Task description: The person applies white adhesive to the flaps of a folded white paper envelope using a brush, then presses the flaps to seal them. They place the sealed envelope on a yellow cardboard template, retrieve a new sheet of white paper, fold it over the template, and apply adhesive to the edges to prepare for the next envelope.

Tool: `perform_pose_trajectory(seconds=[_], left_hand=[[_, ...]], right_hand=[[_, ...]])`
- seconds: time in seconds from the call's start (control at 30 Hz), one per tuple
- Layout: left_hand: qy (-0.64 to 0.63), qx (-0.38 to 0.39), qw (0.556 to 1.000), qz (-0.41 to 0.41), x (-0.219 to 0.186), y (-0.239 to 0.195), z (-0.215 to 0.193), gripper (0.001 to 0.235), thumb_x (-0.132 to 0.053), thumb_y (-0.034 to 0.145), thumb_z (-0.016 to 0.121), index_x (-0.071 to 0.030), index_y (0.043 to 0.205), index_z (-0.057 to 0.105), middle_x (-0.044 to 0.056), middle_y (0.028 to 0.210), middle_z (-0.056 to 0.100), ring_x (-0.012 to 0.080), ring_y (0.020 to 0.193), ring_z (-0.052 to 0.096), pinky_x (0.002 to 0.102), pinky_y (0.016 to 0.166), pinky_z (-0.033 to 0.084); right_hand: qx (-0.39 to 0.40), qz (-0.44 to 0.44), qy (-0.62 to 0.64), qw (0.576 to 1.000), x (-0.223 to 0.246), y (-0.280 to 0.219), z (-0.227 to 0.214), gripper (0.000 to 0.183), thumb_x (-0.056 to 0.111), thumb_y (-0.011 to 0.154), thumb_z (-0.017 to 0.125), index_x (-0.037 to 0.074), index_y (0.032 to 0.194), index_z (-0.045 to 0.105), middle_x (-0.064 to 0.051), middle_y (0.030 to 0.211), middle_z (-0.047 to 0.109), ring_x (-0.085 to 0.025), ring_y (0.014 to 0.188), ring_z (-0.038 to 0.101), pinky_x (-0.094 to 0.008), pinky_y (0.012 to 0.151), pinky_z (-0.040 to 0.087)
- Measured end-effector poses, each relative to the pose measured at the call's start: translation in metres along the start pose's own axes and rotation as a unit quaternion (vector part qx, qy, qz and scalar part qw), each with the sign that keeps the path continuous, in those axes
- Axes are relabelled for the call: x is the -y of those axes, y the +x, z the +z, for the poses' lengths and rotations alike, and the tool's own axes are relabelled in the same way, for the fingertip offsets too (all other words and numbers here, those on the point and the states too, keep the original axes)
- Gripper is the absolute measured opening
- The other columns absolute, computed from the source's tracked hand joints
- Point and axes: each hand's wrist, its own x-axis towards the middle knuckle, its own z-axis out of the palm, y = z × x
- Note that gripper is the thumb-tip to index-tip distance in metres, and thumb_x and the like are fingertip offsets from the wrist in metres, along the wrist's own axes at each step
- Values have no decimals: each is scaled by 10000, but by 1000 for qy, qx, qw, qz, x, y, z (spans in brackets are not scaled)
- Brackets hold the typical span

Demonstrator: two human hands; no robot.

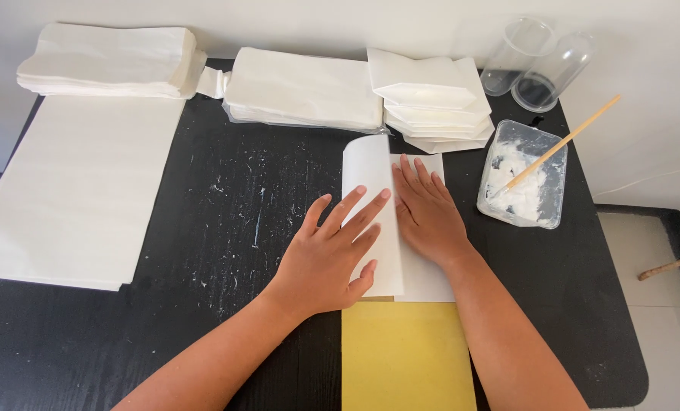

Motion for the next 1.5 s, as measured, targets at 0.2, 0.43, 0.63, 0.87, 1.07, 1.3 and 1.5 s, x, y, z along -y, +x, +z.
perform_pose_trajectory(seconds=[0.2,0.43,0.63,0.87,1.07,1.3,1.5], left_hand=[[-1,37,999,1,-10,-7,7,992,-798,815,532,-163,1569,421,84,1664,361,325,1518,313,607,1187,269],[97,-15,993,71,-36,-11,10,696,-223,920,672,-254,1583,459,6,1700,289,232,1550,324,489,1198,349],[304,25,952,17,-43,-19,-6,295,-220,923,622,-175,1194,729,48,1659,417,202,1539,316,426,1168,358],[277,160,938,-137,-32,-40,-26,436,-659,938,605,-242,906,727,-84,953,690,199,1319,551,447,1010,320],[286,272,893,-214,-22,-48,-13,567,-717,1022,449,-209,912,677,-65,775,588,205,891,504,420,949,344],[98,116,987,-61,-35,-17,16,663,-560,877,699,-64,1296,567,93,1231,617,272,1068,584,416,916,437],[-80,67,995,6,-53,-9,41,672,-549,929,638,-48,1372,566,106,1352,552,331,1277,514,608,1066,393]], right_hand=[[13,13,-27,999,6,2,0,735,404,978,455,186,1648,246,-14,1743,121,-239,1596,57,-459,1279,13],[-9,-48,-110,993,-19,7,19,867,336,911,512,141,1646,97,-34,1737,79,-239,1594,49,-433,1273,58],[-14,-29,-67,997,-10,5,15,891,478,903,538,124,1636,174,-27,1724,145,-208,1586,88,-422,1274,62],[-25,-7,12,1000,1,2,5,634,430,1071,167,127,1623,245,-27,1705,224,-217,1579,145,-412,1264,76],[-23,-6,14,1000,0,2,5,633,426,1071,123,142,1626,233,-15,1707,221,-208,1582,140,-402,1267,80],[-13,-2,35,999,3,1,2,647,443,1065,93,151,1631,204,-27,1713,196,-235,1590,108,-423,1271,59],[3,15,83,996,8,1,-6,710,517,1038,64,143,1629,191,-37,1716,176,-237,1595,61,-416,1280,15]])
